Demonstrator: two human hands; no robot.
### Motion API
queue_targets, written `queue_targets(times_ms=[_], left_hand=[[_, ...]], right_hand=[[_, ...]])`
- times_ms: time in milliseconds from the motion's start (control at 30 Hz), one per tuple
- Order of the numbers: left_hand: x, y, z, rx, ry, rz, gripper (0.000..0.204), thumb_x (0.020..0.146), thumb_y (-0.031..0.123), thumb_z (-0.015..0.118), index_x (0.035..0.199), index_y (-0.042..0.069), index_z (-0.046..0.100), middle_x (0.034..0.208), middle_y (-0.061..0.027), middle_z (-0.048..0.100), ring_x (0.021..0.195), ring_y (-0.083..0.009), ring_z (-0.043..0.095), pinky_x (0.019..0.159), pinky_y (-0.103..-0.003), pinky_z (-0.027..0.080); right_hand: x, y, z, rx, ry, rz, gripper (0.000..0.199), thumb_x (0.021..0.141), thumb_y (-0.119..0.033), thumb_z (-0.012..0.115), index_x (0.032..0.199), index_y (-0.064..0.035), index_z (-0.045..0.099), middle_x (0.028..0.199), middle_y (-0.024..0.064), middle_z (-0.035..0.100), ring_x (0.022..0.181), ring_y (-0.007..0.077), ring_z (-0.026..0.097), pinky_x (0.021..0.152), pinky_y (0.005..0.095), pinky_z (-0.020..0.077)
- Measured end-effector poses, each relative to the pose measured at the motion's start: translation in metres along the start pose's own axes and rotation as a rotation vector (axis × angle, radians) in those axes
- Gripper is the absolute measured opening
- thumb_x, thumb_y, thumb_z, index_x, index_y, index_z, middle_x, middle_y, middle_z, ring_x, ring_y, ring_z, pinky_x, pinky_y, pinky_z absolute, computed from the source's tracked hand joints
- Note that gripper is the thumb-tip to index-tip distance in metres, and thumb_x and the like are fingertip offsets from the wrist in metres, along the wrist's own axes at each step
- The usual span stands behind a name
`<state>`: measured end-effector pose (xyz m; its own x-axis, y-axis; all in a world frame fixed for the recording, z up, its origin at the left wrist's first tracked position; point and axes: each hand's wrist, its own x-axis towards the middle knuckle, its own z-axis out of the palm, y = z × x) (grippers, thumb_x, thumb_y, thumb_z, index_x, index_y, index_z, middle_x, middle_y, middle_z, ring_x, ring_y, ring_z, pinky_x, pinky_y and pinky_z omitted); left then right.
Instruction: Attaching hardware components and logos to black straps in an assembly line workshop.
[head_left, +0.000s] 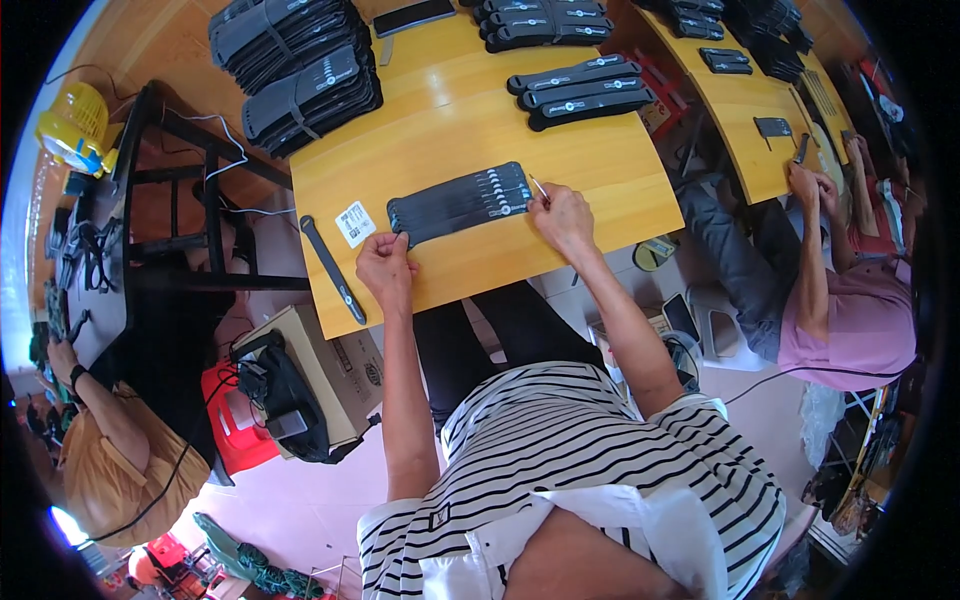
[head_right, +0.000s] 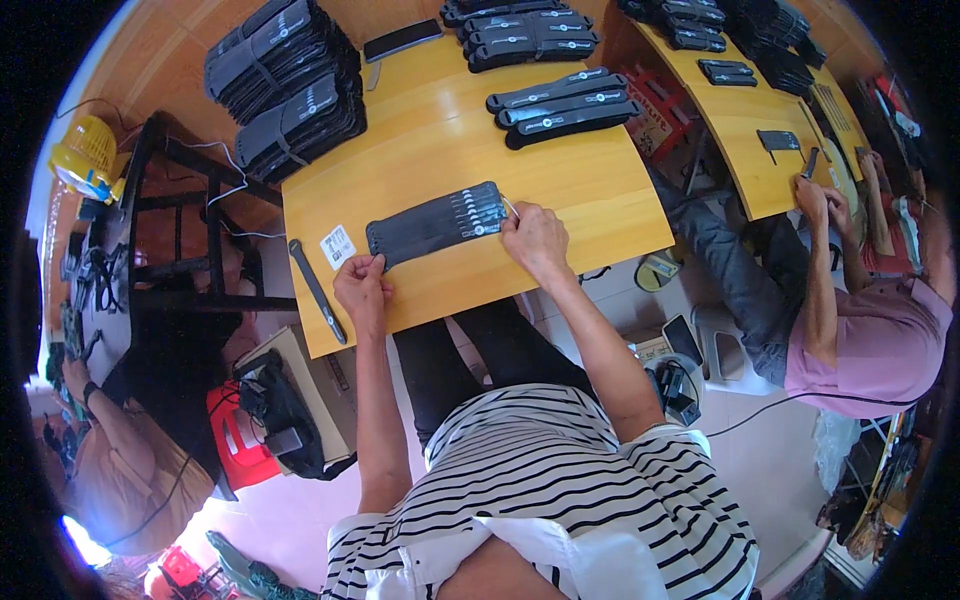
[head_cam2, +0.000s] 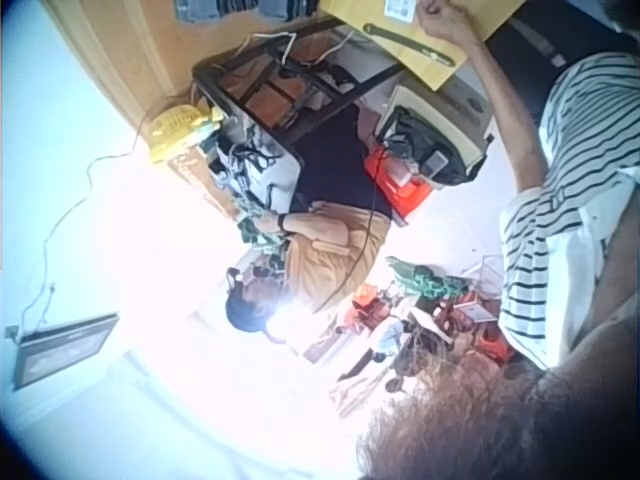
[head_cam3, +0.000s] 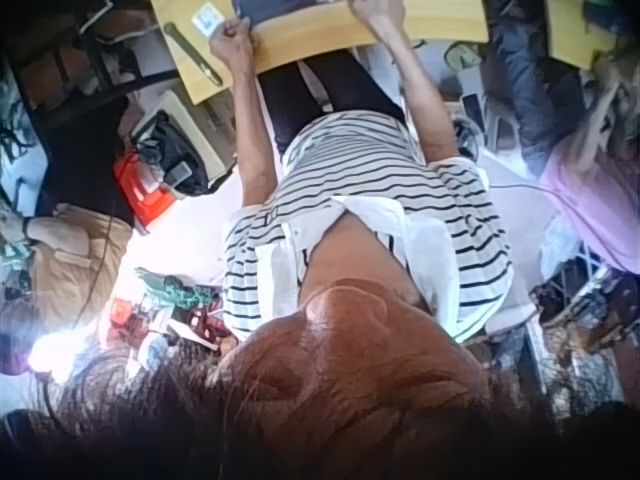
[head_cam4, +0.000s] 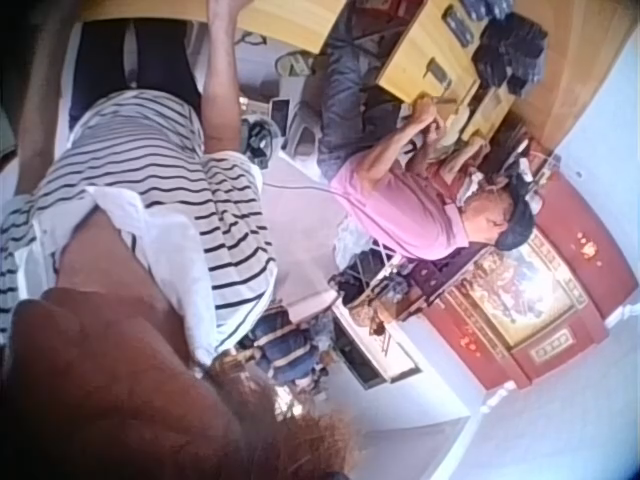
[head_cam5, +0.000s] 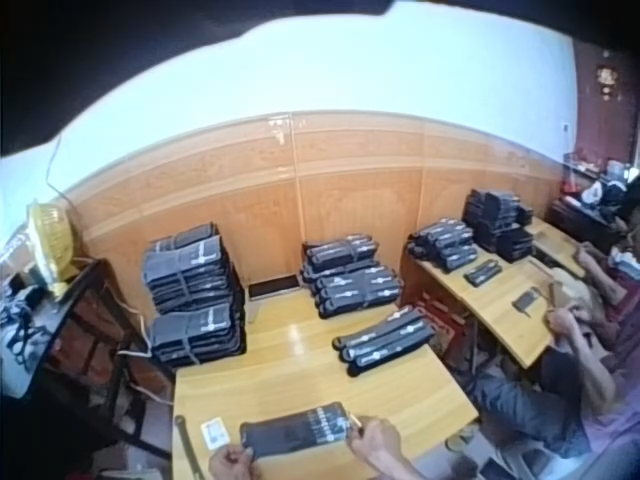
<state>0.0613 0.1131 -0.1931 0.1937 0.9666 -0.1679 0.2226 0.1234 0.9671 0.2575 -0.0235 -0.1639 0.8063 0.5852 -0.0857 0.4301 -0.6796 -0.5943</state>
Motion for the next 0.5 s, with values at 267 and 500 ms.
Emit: queue_targets(times_ms=[267, 500], left_hand=[[-0.002, 0.005, 0.003, 0.041, 0.021, 0.016, 0.011, 0.076, 0.004, 0.066, 0.075, -0.002, 0.056, 0.058, -0.0046, 0.055, 0.038, -0.01, 0.048, 0.034, -0.023, 0.038], [-0.006, 0.012, 0.007, 0.084, 0.073, 0.048, 0.012, 0.074, 0.001, 0.067, 0.074, -0.001, 0.055, 0.058, -0.0033, 0.049, 0.041, -0.0106, 0.048, 0.035, -0.024, 0.039]], right_hand=[[-0.001, -0.002, -0.003, -0.003, -0.017, 0.008, 0.015, 0.074, -0.02, 0.061, 0.074, -0.0051, 0.062, 0.075, 0.0185, 0.063, 0.074, 0.0362, 0.061, 0.067, 0.044, 0.0483], [0.002, -0.001, -0.002, -0.021, -0.006, 0.007, 0.014, 0.073, -0.019, 0.06, 0.073, -0.0048, 0.061, 0.075, 0.0193, 0.063, 0.075, 0.0365, 0.061, 0.069, 0.0439, 0.0486]])
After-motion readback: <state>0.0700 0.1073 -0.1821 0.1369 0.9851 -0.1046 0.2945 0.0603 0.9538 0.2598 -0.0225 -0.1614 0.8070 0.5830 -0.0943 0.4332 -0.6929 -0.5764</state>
